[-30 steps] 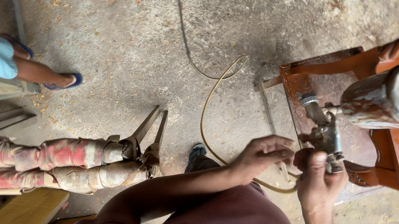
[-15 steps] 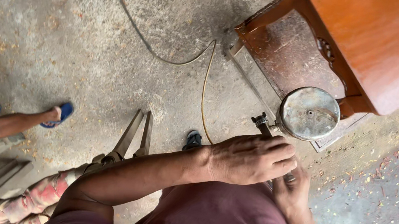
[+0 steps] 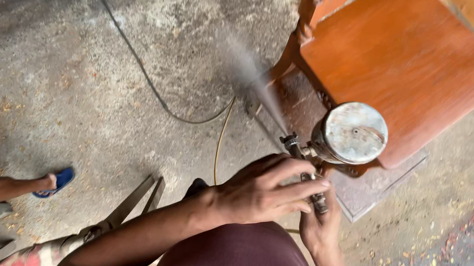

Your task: The person wipes a wooden chair with a cloth, then uses a spray gun to apply finish to the chair's seat, back, and legs. The chair is rotated to access different sides during spraying.

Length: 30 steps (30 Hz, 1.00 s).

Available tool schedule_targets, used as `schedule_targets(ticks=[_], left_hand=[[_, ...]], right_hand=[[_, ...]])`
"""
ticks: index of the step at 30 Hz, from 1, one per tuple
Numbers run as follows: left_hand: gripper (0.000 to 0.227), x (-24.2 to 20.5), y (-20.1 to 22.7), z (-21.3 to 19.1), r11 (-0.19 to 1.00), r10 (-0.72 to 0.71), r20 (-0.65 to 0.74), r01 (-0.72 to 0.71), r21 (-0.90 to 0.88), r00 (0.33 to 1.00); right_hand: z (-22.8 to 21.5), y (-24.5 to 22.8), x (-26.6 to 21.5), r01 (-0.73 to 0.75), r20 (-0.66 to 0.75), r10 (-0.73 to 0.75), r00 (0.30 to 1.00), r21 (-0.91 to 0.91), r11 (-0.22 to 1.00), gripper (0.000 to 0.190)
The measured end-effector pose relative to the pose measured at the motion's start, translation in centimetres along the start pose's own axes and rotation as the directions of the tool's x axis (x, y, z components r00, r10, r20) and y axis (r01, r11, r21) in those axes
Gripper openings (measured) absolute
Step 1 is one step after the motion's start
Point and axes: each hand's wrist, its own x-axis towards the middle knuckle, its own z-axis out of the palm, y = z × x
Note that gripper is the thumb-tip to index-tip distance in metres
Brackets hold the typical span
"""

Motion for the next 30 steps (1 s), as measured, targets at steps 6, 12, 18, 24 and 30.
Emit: schedule_targets(ticks=[6, 12, 18, 24, 30], left_hand=[[0.050, 1.6, -5.5, -6.6, 0.960, -0.230, -0.092, 0.242, 0.143, 0.969], [0.047, 1.8, -15.7, -15.3, 0.972, -0.213, -0.112, 0.222, 0.076, 0.971], [0.052, 1.8, -27.9, -24.7, 0.925, -0.356, 0.077, 0.363, -0.114, 0.931], [0.053, 2.7, -36.1, -32.5, 0.837, -0.467, 0.190, 0.501, -0.220, 0.863], [0.052, 4.5, -43.2, -37.1, 0.821, -0.514, 0.146, 0.534, -0.204, 0.845]], right_hand=[[-1.0, -4.3, 6.0, -0.110, -0.021, 0.111, 0.994, 0.035, 0.993, 0.050], [1.9, -7.1, 11.9, 0.137, -0.379, 0.005, 0.925, 0.346, 0.928, 0.046], [12.7, -13.4, 16.3, 0.229, -0.667, 0.005, 0.745, 0.264, 0.937, 0.050], [25.7, -16.5, 22.9, -0.019, -0.515, 0.208, 0.832, 0.348, 0.937, 0.056], [30.8, -17.9, 33.6, -0.168, -0.351, 0.252, 0.902, 0.254, 0.952, 0.042]])
